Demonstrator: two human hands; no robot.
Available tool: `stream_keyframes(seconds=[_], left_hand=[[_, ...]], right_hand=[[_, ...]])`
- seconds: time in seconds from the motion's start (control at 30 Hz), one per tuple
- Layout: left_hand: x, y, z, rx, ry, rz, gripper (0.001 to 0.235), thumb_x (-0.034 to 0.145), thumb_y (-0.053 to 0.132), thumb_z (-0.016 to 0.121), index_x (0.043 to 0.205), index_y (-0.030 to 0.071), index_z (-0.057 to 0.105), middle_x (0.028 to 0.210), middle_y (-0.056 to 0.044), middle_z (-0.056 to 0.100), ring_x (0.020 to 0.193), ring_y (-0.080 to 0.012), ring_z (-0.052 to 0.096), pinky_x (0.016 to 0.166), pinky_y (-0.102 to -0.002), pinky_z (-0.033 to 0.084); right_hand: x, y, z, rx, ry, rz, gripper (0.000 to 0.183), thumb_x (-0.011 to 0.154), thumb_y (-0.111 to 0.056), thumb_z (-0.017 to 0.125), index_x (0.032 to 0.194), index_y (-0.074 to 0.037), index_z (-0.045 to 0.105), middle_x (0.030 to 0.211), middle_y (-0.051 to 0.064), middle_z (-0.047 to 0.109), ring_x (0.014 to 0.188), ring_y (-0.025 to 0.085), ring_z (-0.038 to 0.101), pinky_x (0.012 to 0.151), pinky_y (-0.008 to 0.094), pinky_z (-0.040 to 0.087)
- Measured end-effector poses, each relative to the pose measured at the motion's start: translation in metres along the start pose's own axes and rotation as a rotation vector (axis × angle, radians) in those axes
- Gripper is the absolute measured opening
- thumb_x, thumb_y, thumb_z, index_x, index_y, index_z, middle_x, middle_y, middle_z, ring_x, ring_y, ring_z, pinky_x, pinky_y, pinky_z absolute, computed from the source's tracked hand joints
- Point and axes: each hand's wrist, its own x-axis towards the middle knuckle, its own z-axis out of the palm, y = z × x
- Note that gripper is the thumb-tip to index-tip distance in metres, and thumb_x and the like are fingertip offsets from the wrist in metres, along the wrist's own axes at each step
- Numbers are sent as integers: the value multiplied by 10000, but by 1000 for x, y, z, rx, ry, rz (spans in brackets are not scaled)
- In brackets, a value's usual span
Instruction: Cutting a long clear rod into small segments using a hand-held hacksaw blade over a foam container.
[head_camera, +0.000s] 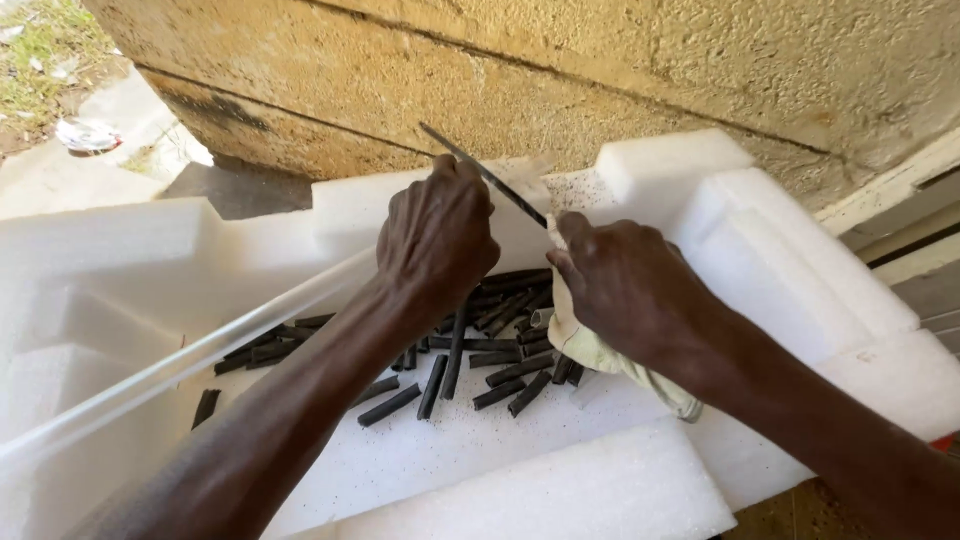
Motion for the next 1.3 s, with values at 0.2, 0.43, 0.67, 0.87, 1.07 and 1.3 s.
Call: stream_keyframes(seconds=[0.2, 0.43, 0.67, 0.87, 1.07, 1.3], left_hand=[[0, 8, -1, -123, -7, -22, 274, 901, 20, 624, 1121, -140, 656, 1057, -306, 646, 678, -310, 728, 659, -496, 635], [4, 6, -4, -216, 24, -76, 410, 816, -69, 638, 1183, -214, 525, 1060, -412, 637, 731, -434, 751, 623, -527, 602], [16, -13, 10, -40, 58, 89, 156, 909, 83, 704, 912, -28, 594, 828, -172, 550, 566, -249, 557, 506, -405, 468], [17, -24, -5, 0, -91, 3, 590, 1127, 375, 664, 618, 191, 430, 518, 96, 291, 423, -70, 212, 409, -262, 200], [19, -31, 2, 25, -76, -7, 550, 1134, 308, 607, 626, 194, 429, 529, 99, 317, 426, -69, 237, 412, -257, 206], [20, -31, 11, 91, -94, 37, 509, 1166, 304, 536, 679, 197, 436, 564, 89, 297, 455, -72, 262, 423, -254, 213]], right_hand=[[-12, 14, -17, 96, -118, 74, 356, 1070, -329, 459, 1278, -82, 609, 603, 122, 656, 583, 281, 759, 545, 437, 655], [25, 29, 13, 278, 0, 50, 431, 1004, -302, 500, 1316, -37, 632, 856, 333, 723, 884, 548, 731, 718, 646, 612], [-8, 7, -4, 251, 68, 44, 403, 1023, -274, 556, 1333, -21, 598, 632, 263, 700, 584, 423, 720, 541, 537, 575], [-2, 7, -9, 335, 49, 74, 366, 1036, -205, 580, 1334, 6, 557, 589, 214, 686, 451, 339, 632, 434, 431, 504], [-15, 6, -20, 220, -41, 104, 344, 1041, -299, 542, 1298, -70, 553, 679, 247, 720, 578, 442, 708, 560, 535, 542], [-33, 22, -32, 102, -192, 174, 275, 1038, -389, 494, 1179, -161, 558, 706, 193, 749, 676, 428, 736, 634, 539, 550]])
